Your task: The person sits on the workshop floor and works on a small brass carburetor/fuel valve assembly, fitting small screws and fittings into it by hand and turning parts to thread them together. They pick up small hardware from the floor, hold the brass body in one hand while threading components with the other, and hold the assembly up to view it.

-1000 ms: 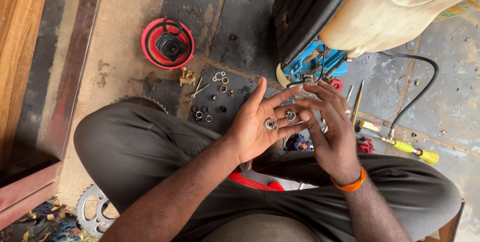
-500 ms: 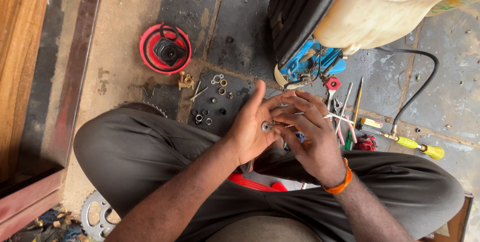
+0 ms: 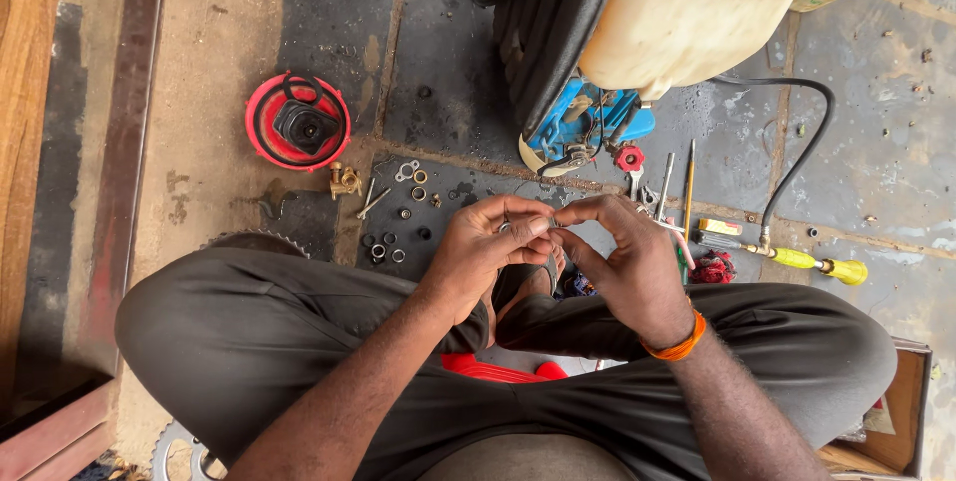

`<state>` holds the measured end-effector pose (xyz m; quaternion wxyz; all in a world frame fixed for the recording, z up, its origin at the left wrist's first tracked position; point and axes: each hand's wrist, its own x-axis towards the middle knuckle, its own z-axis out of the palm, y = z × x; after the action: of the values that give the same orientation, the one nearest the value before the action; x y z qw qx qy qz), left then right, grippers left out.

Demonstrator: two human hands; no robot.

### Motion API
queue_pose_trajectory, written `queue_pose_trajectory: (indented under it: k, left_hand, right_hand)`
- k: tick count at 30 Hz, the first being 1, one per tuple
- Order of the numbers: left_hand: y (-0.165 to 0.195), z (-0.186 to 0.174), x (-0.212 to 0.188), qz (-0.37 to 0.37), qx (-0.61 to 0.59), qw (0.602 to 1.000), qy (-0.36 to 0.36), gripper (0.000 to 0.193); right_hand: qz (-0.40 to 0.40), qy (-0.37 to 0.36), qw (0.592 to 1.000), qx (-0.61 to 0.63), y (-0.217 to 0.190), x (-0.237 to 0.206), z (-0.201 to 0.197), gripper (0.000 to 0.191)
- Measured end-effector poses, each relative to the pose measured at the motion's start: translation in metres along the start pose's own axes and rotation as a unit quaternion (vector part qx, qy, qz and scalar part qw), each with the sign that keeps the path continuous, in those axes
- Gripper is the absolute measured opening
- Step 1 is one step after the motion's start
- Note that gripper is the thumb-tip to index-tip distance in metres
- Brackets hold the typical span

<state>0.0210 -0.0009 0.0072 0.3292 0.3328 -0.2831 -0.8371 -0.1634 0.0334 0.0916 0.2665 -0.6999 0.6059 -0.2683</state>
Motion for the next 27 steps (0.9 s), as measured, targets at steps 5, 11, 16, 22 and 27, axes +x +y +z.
queue_pose_trajectory:
  k: [5, 11, 16, 22, 27]
  left_hand:
    - [-0.001, -0.003, 0.000, 0.008, -0.010, 1.000, -0.010, 0.027]
    - [-0.002, -0.001, 0.000, -0.001, 0.003, 1.000, -0.014, 0.028]
    - [-0.002, 0.000, 0.001, 0.000, 0.010, 1.000, -0.019, 0.027]
    - [-0.001, -0.001, 0.001, -0.002, 0.008, 1.000, -0.013, 0.026]
    - [-0.001, -0.001, 0.001, -0.003, -0.029, 0.999, -0.015, 0.024]
  right_hand:
    - [0.085, -0.046, 0.985, 0.141, 0.011, -0.002, 0.001, 0.023]
    - [0.102, -0.052, 0.979, 0.167, 0.021, -0.005, 0.002, 0.022]
    - [0.116, -0.066, 0.960, 0.248, 0.028, -0.005, 0.003, 0.023]
    - [0.142, -0.069, 0.937, 0.310, 0.037, -0.005, 0.004, 0.020]
    - [0.151, -0.061, 0.916, 0.365, 0.043, -0.006, -0.001, 0.018]
